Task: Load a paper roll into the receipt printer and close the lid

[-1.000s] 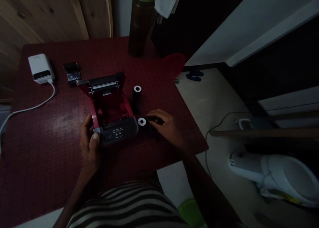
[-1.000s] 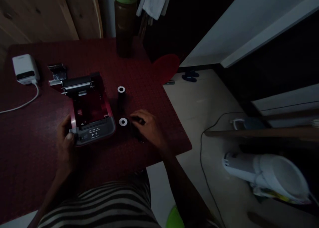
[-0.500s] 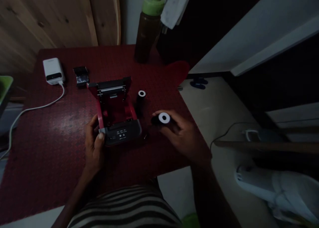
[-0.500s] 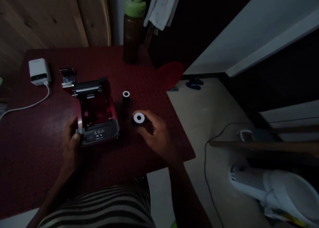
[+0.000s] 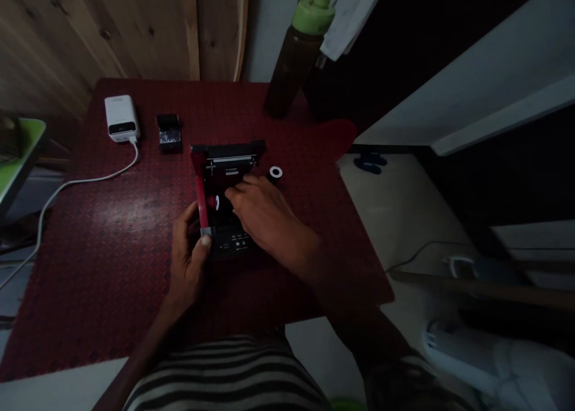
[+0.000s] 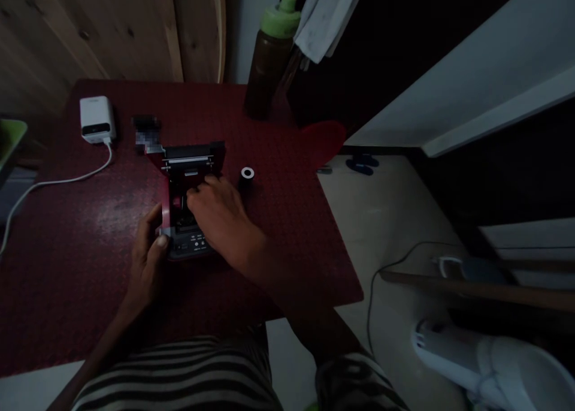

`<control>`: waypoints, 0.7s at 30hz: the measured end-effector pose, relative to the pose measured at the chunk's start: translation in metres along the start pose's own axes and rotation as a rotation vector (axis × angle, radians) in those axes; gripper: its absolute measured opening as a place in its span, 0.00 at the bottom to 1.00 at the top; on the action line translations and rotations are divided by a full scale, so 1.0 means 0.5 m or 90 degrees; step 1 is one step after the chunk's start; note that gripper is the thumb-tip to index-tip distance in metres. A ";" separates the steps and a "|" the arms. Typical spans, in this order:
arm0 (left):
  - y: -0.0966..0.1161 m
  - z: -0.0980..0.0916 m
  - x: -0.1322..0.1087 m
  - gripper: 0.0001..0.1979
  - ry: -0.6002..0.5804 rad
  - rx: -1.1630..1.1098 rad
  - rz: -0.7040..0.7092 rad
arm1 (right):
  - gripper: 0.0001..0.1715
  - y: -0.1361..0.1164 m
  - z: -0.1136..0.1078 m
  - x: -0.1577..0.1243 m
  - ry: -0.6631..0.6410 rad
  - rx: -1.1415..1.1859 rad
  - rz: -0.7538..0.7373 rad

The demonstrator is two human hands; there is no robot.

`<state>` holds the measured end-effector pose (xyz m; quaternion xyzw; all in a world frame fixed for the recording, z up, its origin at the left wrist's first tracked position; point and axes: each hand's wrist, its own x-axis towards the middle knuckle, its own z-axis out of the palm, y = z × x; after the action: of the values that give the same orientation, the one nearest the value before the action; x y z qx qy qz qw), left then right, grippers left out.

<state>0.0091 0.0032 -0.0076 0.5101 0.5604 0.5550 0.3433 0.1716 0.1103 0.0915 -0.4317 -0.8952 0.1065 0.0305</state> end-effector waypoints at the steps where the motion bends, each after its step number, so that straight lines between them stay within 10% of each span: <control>1: 0.000 -0.001 -0.001 0.32 -0.004 -0.001 -0.003 | 0.17 -0.001 0.001 0.004 -0.007 -0.004 0.010; 21: 0.005 -0.008 -0.002 0.32 -0.024 0.023 -0.014 | 0.19 0.073 -0.025 -0.033 -0.011 0.181 -0.152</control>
<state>0.0060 0.0010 -0.0046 0.5202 0.5696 0.5310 0.3507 0.2119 0.1215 0.0964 -0.3126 -0.9163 0.2313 0.0959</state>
